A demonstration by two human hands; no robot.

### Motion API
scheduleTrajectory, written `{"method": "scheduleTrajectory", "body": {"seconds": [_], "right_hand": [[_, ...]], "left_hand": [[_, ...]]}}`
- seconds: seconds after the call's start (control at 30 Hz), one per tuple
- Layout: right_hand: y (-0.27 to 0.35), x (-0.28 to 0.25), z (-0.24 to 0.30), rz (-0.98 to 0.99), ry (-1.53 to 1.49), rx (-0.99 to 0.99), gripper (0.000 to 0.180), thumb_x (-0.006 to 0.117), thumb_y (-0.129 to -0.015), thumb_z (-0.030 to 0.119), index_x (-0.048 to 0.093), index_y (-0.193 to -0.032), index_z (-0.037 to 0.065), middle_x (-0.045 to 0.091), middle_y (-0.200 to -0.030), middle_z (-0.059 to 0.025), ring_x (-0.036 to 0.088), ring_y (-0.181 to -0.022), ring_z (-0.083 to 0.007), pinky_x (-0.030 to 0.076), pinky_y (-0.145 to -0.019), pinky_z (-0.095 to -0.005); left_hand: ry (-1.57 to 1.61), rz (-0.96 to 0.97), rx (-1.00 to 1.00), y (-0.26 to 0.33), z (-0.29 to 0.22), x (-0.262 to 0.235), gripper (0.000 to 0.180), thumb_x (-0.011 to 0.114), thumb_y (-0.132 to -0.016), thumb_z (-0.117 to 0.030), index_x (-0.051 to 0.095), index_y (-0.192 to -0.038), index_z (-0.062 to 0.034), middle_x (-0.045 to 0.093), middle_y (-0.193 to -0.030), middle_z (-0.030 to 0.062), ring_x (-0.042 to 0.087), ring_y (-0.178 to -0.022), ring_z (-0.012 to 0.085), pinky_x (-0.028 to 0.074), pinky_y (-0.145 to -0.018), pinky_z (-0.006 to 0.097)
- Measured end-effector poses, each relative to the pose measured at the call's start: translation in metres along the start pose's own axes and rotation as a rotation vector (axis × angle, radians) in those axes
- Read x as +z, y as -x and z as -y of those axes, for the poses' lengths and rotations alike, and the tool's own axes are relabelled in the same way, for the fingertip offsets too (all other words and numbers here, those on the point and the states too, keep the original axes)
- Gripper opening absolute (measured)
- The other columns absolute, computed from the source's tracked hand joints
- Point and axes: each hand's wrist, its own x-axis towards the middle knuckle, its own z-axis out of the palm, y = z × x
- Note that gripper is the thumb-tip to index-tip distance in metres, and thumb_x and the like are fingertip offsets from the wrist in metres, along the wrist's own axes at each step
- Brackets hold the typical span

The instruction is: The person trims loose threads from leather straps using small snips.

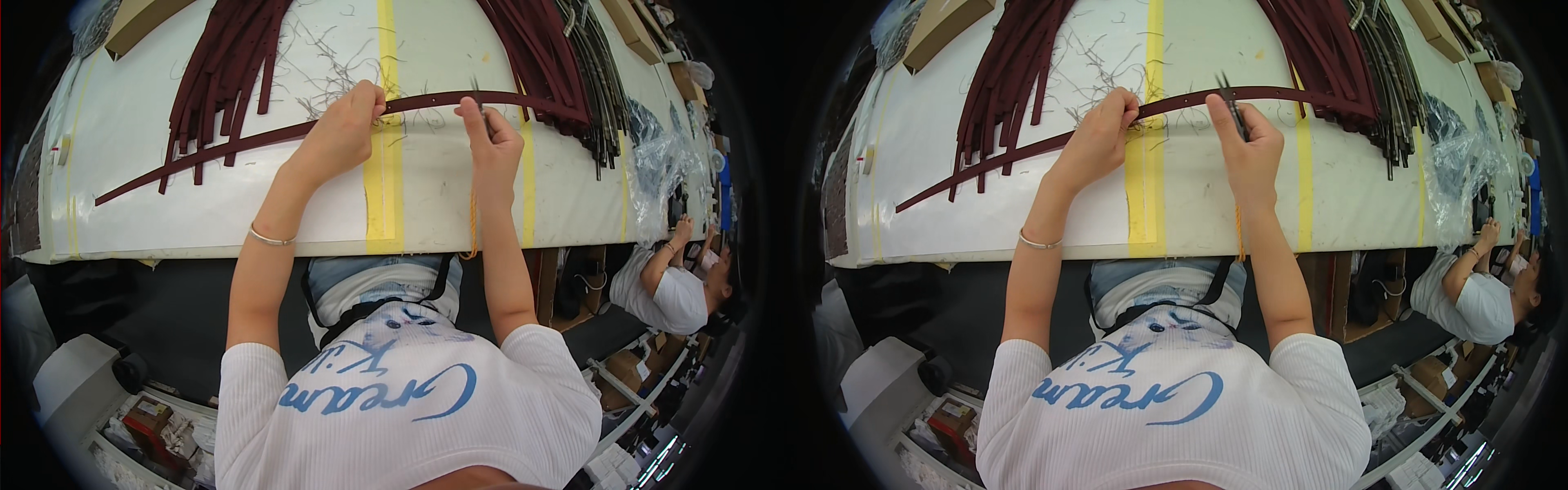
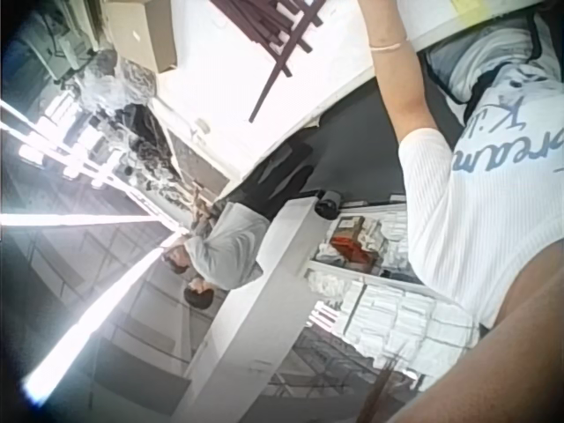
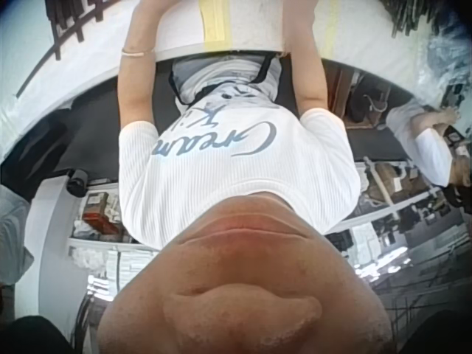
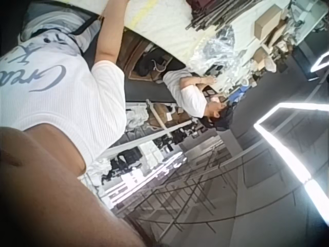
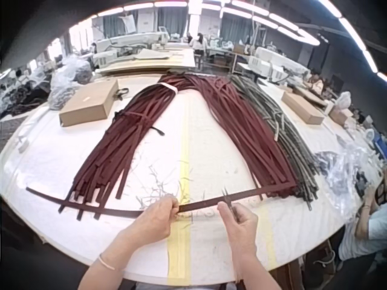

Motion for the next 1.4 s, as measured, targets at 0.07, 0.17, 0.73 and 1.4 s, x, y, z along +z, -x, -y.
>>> {"method": "scheduleTrajectory", "body": {"seconds": [0.07, 0.17, 0.73, 1.4], "right_hand": [[0.008, 0.010, -0.008, 0.021, 0.165, -0.084, 0.029, 0.070, -0.087, 0.025, 0.061, -0.071, 0.003, 0.044, -0.050, 0.0057, 0.033, -0.040, -0.0086, 0.025, -0.041, -0.0272], [0.016, 0.019, -0.011, 0.028, 0.651, -0.531, 0.025, 0.074, -0.080, 0.028, 0.065, -0.081, 0.005, 0.052, -0.047, -0.0058, 0.049, -0.036, -0.0201, 0.035, -0.038, -0.0316], [0.019, 0.022, -0.016, 0.083, 0.738, -0.650, 0.021, 0.072, -0.082, 0.025, 0.065, -0.079, 0.005, 0.049, -0.045, -0.0052, 0.046, -0.035, -0.0193, 0.033, -0.038, -0.0308], [0.006, 0.008, -0.007, 0.013, -0.454, 0.126, 0.047, 0.070, -0.087, 0.015, 0.035, -0.055, 0.016, 0.029, -0.053, 0.0102, 0.018, -0.047, -0.0017, 0.011, -0.045, -0.0257]], "left_hand": [[-0.022, -0.012, 0.004, -0.001, -0.001, 0.000, 0.013, 0.051, -0.084, 0.010, 0.045, -0.092, 0.0028, 0.056, -0.084, 0.0198, 0.057, -0.077, 0.0362, 0.048, -0.068, 0.039], [-0.014, -0.064, 0.045, -0.001, 0.001, 0.002, 0.014, 0.051, -0.082, 0.012, 0.044, -0.091, 0.0037, 0.054, -0.085, 0.0197, 0.057, -0.078, 0.0355, 0.049, -0.069, 0.039], [-0.081, -0.095, 0.120, -0.001, 0.000, 0.004, 0.020, 0.051, -0.074, 0.015, 0.045, -0.091, 0.0050, 0.052, -0.086, 0.0179, 0.056, -0.080, 0.0325, 0.049, -0.072, 0.036], [0.133, -0.279, -0.077, -0.013, 0.019, -0.007, 0.009, 0.049, -0.094, -0.001, 0.047, -0.103, 0.0005, 0.061, -0.100, 0.0128, 0.059, -0.085, 0.0249, 0.047, -0.077, 0.031]]}}
